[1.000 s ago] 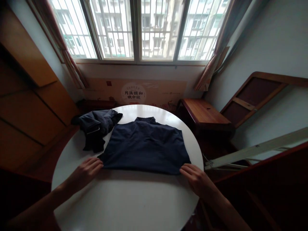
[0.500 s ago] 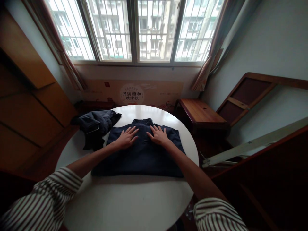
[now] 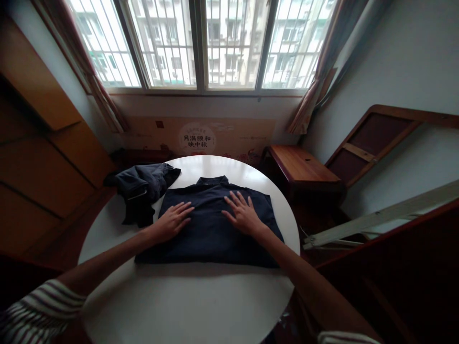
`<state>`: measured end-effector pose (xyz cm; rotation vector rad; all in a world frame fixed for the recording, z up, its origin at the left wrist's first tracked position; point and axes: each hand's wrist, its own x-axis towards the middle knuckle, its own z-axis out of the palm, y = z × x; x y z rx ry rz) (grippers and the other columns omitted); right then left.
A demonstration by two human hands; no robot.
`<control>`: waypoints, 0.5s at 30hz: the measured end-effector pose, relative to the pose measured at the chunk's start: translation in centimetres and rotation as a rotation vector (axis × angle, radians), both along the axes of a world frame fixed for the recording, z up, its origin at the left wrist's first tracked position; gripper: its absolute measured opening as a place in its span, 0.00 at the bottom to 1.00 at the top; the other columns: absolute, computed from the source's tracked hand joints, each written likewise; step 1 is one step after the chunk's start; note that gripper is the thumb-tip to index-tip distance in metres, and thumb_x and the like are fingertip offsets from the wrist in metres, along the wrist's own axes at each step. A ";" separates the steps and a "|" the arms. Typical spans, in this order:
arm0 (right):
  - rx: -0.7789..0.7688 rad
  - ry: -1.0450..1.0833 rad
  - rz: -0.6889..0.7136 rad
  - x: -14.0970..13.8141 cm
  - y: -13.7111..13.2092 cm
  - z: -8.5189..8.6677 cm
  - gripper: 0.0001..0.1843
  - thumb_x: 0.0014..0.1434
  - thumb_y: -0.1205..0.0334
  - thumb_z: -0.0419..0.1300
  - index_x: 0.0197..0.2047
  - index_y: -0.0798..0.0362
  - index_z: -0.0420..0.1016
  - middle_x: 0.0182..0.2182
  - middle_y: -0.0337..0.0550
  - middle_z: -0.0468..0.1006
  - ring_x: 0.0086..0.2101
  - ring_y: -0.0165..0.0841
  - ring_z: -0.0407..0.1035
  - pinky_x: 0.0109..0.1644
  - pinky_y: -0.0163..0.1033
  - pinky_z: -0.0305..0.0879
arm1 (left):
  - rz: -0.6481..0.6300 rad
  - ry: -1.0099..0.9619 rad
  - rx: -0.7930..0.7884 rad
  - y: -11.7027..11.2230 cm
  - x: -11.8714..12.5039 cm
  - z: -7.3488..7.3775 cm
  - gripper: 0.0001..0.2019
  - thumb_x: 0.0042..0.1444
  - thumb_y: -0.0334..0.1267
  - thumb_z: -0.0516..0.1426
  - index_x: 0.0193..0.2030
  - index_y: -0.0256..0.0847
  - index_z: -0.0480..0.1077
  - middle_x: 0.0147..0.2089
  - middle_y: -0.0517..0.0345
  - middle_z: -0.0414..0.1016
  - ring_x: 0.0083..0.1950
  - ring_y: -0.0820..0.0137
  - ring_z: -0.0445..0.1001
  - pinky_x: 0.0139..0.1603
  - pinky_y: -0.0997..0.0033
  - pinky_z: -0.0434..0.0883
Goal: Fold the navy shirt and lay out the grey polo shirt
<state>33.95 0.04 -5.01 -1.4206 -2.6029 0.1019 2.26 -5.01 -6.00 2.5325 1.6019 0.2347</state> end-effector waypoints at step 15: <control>0.303 0.022 0.275 13.5 -11.4 -3.5 0.33 0.57 0.77 0.50 0.65 0.55 0.67 0.60 0.52 0.72 0.59 0.45 0.67 0.56 0.53 0.72 | -0.353 0.200 0.421 -13.9 -9.2 -0.6 0.25 0.60 0.17 0.45 0.58 0.33 0.73 0.58 0.44 0.75 0.59 0.63 0.74 0.58 0.66 0.75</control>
